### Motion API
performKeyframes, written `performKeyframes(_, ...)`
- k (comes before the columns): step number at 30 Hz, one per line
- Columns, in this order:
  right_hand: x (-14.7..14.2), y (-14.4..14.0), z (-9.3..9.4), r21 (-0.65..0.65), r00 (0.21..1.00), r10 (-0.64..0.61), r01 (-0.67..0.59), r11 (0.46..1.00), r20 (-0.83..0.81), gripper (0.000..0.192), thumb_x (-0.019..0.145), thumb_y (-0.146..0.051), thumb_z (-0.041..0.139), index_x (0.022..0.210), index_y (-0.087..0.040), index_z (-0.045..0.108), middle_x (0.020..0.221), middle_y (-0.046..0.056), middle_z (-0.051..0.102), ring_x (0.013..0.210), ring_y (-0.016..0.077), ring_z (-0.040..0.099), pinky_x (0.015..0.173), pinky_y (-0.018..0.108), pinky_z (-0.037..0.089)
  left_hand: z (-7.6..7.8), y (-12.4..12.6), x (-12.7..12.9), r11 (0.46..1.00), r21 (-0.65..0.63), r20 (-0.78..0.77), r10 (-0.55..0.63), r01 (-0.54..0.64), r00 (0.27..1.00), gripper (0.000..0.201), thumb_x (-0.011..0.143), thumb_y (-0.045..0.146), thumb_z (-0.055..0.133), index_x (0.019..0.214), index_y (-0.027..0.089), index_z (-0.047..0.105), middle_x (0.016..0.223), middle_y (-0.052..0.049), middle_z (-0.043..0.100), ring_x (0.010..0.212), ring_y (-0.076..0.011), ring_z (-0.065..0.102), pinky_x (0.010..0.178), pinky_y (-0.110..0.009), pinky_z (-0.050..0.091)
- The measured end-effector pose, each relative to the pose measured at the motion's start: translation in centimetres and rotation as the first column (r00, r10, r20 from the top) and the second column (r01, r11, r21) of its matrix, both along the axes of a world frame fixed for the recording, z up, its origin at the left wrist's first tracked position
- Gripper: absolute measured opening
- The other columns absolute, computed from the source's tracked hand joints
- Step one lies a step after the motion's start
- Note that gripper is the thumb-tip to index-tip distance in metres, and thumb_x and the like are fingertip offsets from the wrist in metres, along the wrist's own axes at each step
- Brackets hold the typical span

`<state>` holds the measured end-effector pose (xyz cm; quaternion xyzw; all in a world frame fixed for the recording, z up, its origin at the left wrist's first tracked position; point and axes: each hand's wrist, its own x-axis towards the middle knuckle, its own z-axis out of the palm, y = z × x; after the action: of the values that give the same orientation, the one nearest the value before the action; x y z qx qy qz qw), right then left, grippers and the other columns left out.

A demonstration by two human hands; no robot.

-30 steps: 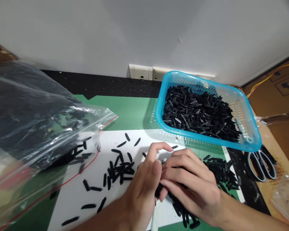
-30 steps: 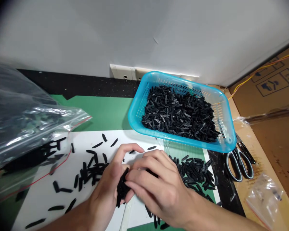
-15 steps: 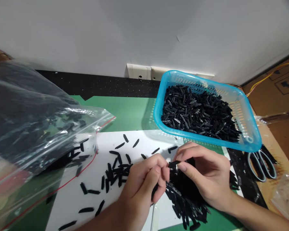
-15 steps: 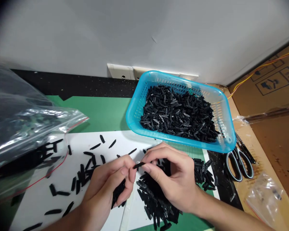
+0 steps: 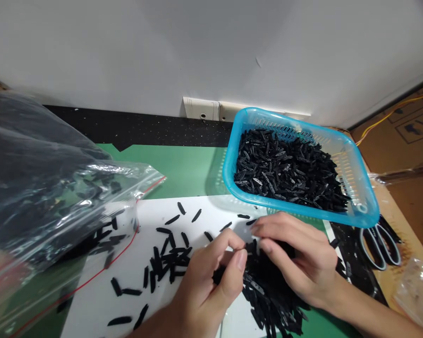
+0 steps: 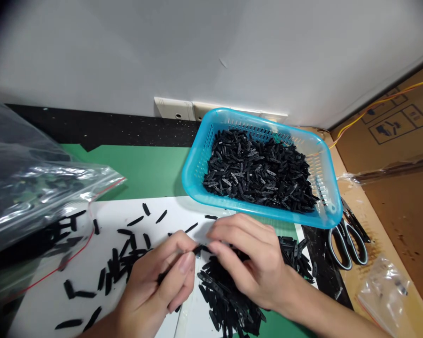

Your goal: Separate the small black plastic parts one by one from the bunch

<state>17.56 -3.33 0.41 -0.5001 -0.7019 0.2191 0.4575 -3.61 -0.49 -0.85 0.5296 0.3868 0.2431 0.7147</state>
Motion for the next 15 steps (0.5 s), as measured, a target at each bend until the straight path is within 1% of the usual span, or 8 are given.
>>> performKeyframes(1, 0.1, 0.1, -0.3, 0.027, 0.992, -0.03, 0.027, 0.999, 0.123, 0.014, 0.106, -0.005, 0.069, 0.115, -0.012, 0.078, 0.107, 0.012, 0.084, 0.095, 0.0221, 0.08, 0.084, 0.034, 0.064, 0.0, 0.0, 0.1, 0.999, -0.026, 0.015, 0.02, -0.02, 1.0, 0.037, 0.117, 0.052, 0.055, 0.092, 0.025, 0.056, 0.057, 0.009, 0.041, 0.05, -0.0107, 0.032, 0.051, -0.026, 0.028)
performKeyframes(3, 0.2, 0.2, -0.9, 0.075, 0.928, -0.099, 0.077, 0.994, 0.358, 0.016, 0.109, -0.006, 0.067, 0.12, -0.012, 0.077, 0.112, 0.012, 0.085, 0.095, 0.0238, 0.08, 0.083, 0.036, 0.062, 0.0, 0.1, 0.3, 0.996, -0.082, 0.088, 0.05, -0.043, 0.995, 0.036, 0.119, 0.053, 0.049, 0.095, 0.026, 0.054, 0.055, 0.01, 0.038, 0.049, -0.0103, 0.03, 0.05, -0.024, 0.027)
performKeyframes(4, 0.1, 0.2, -1.1, 0.089, 0.885, -0.125, 0.095, 0.992, 0.448, 0.016, 0.11, -0.008, 0.066, 0.122, -0.013, 0.076, 0.115, 0.012, 0.086, 0.095, 0.0248, 0.08, 0.082, 0.037, 0.06, 0.0, 0.1, 0.4, 0.994, -0.097, 0.098, 0.059, -0.049, 0.993, 0.036, 0.119, 0.053, 0.049, 0.096, 0.026, 0.054, 0.055, 0.011, 0.038, 0.05, -0.0101, 0.03, 0.05, -0.024, 0.026)
performKeyframes(6, -0.1, 0.2, -1.5, 0.095, 0.824, -0.133, 0.097, 0.991, 0.551, 0.018, 0.112, -0.011, 0.063, 0.124, -0.013, 0.076, 0.121, 0.013, 0.086, 0.097, 0.0269, 0.08, 0.082, 0.038, 0.058, 0.1, 0.2, 0.6, 0.993, -0.104, 0.115, 0.065, -0.053, 0.991, 0.035, 0.119, 0.053, 0.05, 0.096, 0.026, 0.054, 0.056, 0.011, 0.038, 0.049, -0.0095, 0.029, 0.049, -0.022, 0.025)
performKeyframes(8, -0.3, 0.1, -1.6, 0.092, 0.81, -0.105, 0.064, 0.994, 0.577, 0.02, 0.114, -0.011, 0.059, 0.124, -0.012, 0.076, 0.127, 0.014, 0.085, 0.1, 0.0274, 0.078, 0.081, 0.039, 0.057, 0.1, 0.2, 0.8, 0.993, -0.095, 0.129, 0.079, -0.067, 0.989, 0.036, 0.119, 0.052, 0.051, 0.095, 0.025, 0.053, 0.055, 0.011, 0.039, 0.048, -0.0088, 0.029, 0.048, -0.021, 0.025)
performKeyframes(10, -0.5, 0.1, -1.4, 0.085, 0.818, -0.077, 0.034, 0.996, 0.57, 0.021, 0.114, -0.011, 0.058, 0.124, -0.012, 0.076, 0.13, 0.014, 0.085, 0.099, 0.0267, 0.076, 0.081, 0.04, 0.056, 0.2, 0.3, 1.0, 0.993, -0.08, 0.137, 0.101, -0.091, 0.985, 0.035, 0.119, 0.051, 0.05, 0.096, 0.025, 0.053, 0.053, 0.012, 0.04, 0.047, -0.0082, 0.03, 0.047, -0.02, 0.026)
performKeyframes(13, -0.6, 0.1, -1.2, 0.073, 0.833, -0.06, 0.024, 0.997, 0.55, 0.021, 0.114, -0.013, 0.06, 0.126, -0.01, 0.077, 0.129, 0.014, 0.085, 0.095, 0.0268, 0.074, 0.079, 0.041, 0.057, 0.2, 0.5, 1.1, 0.989, -0.075, 0.135, 0.134, -0.124, 0.982, 0.033, 0.119, 0.051, 0.051, 0.098, 0.025, 0.054, 0.052, 0.012, 0.041, 0.045, -0.008, 0.031, 0.047, -0.02, 0.027)
performKeyframes(15, -0.7, 0.1, -1.0, 0.06, 0.851, -0.047, 0.019, 0.998, 0.523, 0.022, 0.113, -0.013, 0.062, 0.127, -0.007, 0.077, 0.127, 0.016, 0.085, 0.092, 0.0272, 0.072, 0.078, 0.042, 0.058, 0.3, 0.6, 1.1, 0.986, -0.101, 0.145, 0.149, -0.135, 0.978, 0.033, 0.119, 0.052, 0.051, 0.099, 0.026, 0.053, 0.051, 0.013, 0.041, 0.044, -0.008, 0.03, 0.046, -0.02, 0.026)
